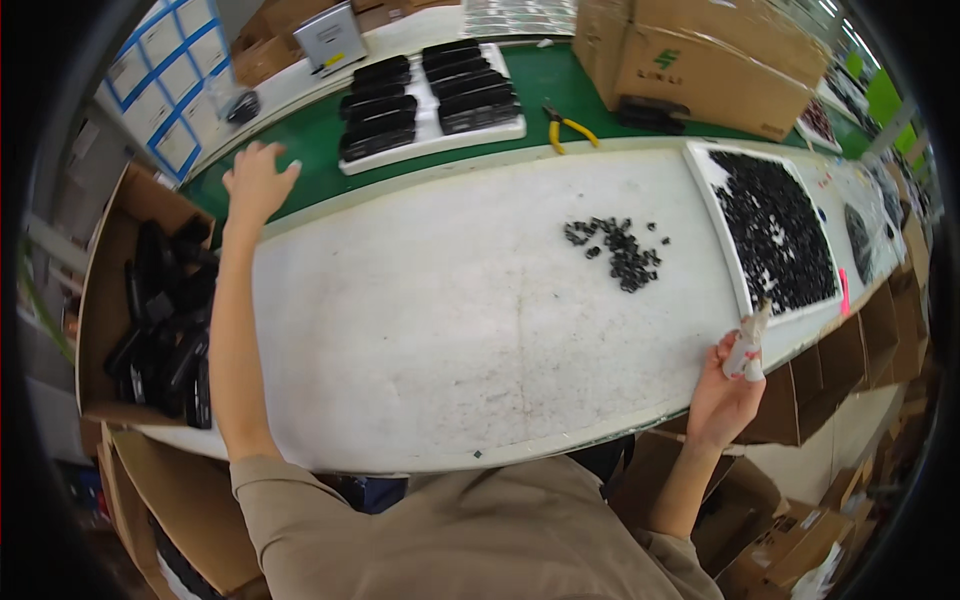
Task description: The person assembles plastic housings for electronic devices by inserting electronic components into the housings and applying adhesive with a glue applicator, using pliers to manipulate small components.
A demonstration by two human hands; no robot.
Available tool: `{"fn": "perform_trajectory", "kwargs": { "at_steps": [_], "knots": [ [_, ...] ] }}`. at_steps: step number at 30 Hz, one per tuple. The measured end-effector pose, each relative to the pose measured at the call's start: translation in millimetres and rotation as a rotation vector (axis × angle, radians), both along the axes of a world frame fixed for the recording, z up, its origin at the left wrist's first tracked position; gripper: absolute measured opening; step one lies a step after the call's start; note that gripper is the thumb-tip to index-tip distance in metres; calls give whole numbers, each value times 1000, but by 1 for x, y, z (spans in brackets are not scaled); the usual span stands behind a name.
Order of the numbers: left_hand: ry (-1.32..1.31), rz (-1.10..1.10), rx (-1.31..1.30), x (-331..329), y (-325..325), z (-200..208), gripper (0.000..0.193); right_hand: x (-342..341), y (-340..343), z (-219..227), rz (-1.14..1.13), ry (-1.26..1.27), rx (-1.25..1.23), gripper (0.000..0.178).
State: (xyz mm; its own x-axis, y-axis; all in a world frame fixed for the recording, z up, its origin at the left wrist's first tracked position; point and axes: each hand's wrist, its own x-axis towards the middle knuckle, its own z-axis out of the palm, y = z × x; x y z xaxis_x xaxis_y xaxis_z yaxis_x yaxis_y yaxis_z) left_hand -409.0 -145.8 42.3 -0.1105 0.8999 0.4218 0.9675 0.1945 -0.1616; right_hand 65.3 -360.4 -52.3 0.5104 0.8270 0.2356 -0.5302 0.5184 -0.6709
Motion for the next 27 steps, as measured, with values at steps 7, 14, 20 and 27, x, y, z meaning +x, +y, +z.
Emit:
{"fn": "perform_trajectory", "kwargs": {
  "at_steps": [7,14,20,27],
  "knots": [
    [-127,93,11,-103,-47,-69,51,21,-5,-14,71,60,60,53],
    [-310,24,156,-98,-54,-67,38,22,-2,-16,20,-22,38,45],
    [-207,-169,349,-81,-90,-44,20,28,0,-23,45,-25,71,47],
    [-135,76,539,-116,-164,-22,20,30,-4,-19,152,-19,129,50]
  ]
}}
